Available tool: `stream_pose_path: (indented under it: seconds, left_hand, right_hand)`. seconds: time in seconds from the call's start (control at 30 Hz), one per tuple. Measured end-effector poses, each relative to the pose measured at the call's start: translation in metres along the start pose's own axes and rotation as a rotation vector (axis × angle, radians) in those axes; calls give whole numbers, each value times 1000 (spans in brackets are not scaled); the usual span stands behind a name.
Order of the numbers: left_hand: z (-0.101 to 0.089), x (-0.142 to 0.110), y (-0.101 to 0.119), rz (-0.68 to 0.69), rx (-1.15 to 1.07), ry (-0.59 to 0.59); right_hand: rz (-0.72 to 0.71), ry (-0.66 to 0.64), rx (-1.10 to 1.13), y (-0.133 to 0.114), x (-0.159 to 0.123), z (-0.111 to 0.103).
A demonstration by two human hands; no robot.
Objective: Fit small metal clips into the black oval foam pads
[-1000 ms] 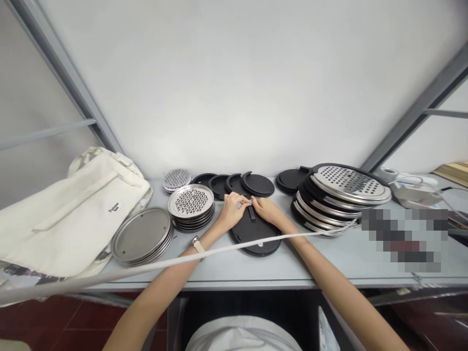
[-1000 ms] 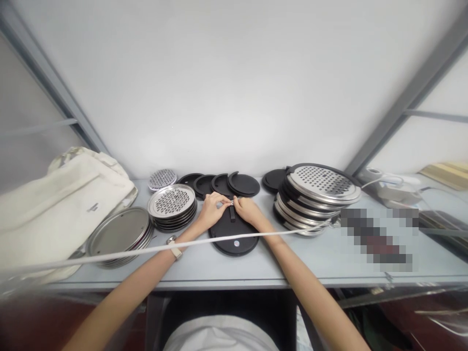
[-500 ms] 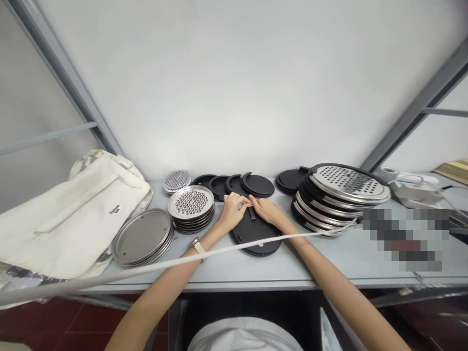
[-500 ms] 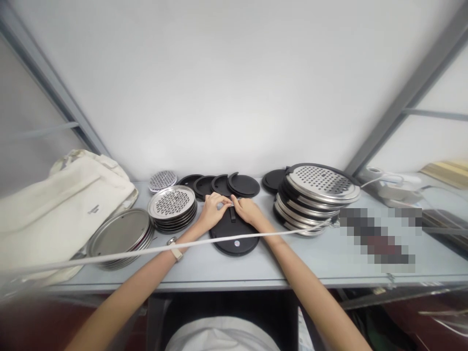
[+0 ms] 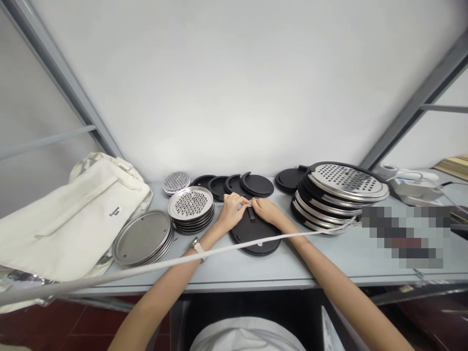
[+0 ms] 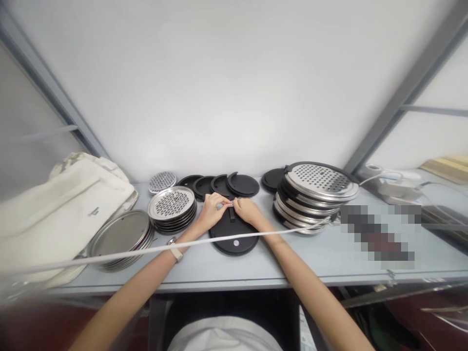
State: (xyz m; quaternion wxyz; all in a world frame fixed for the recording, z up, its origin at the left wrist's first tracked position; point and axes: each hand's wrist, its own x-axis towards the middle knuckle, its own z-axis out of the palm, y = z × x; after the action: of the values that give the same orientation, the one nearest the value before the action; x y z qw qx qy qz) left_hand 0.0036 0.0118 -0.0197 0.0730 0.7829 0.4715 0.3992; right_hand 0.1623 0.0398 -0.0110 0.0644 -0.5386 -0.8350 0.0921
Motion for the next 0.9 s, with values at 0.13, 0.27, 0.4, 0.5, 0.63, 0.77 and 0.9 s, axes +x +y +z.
stream_pose_path:
  seconds: [0.13,0.27,0.4,0.5,0.63,0.77,0.9]
  left_hand:
    - [0,-1,0,-10,8,-9]
    - [0,-1,0,-12,11,-15]
    - [-1,-1,0,-1,-3,-11]
    - [-1,-1,0,-3,-6,-17]
    - [0,-1,0,-5,-4,-14]
    - [0,-1,-1,-7,-8,-16]
    - [0,-1,-1,-14,-12,-19]
  right_hand:
    - [-1,-10,-14,0,0,0]
    - [-2,-22,-29,-2,-2,-2]
    - [-3,-27,-40,-3,-3,-4]
    - [-13,-28,-49,-3,-3,-4]
    - [-14,-33,-54,-2,-2,-3]
    - [-16,-33,-47,-2,-2,-3]
    - [-5,-25,-22,-2,-2,-3]
